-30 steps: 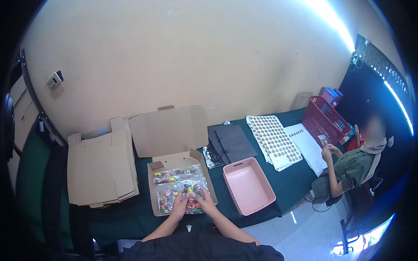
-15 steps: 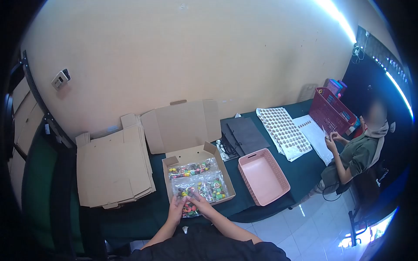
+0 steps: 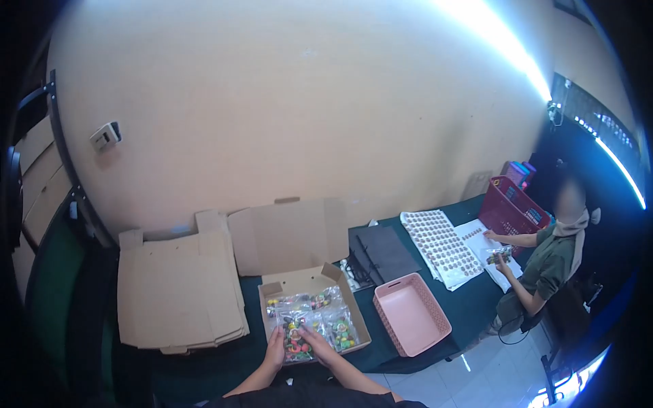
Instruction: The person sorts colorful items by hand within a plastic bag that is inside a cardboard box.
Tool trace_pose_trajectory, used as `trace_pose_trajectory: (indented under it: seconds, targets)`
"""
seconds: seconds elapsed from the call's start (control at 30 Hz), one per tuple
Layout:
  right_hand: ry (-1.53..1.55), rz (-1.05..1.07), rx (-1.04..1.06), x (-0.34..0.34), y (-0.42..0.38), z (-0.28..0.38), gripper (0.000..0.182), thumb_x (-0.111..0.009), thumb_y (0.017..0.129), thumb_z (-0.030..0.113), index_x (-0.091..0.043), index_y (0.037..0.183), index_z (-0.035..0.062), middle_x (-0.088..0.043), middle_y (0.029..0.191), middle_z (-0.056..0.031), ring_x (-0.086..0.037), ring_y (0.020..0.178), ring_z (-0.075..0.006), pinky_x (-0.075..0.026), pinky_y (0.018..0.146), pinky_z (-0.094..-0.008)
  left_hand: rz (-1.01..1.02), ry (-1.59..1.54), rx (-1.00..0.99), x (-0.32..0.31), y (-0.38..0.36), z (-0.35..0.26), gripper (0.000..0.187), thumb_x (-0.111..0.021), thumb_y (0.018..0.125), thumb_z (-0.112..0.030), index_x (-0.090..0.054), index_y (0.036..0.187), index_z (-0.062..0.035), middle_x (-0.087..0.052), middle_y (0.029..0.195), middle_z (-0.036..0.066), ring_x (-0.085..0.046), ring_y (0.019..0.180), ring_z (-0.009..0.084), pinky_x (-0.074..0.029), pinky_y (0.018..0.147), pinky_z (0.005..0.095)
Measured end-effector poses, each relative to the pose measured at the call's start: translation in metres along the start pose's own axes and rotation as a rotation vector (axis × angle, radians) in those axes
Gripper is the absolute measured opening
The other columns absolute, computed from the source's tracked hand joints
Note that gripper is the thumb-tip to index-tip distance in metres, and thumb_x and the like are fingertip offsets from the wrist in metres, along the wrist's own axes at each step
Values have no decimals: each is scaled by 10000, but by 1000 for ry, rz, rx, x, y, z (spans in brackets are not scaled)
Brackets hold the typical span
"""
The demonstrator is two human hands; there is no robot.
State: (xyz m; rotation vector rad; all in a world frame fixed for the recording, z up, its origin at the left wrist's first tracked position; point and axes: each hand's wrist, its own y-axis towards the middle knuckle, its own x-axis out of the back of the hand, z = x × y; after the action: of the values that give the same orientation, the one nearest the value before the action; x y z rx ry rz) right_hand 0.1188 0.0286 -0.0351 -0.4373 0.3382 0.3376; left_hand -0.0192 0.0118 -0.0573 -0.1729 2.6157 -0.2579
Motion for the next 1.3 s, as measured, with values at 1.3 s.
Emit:
trace_pose_trajectory:
  seconds: [1.3]
  targets:
    - [-113, 19, 64, -2, 4, -13, 368, -481, 902, 285, -543, 1099, -20, -586, 975, -22, -517, 819, -58, -411, 706, -196, -39, 238, -114, 19, -4, 5, 302, -405, 936, -275, -420, 1087, -13, -538, 893, 76, -528, 753, 93, -442, 633, 223]
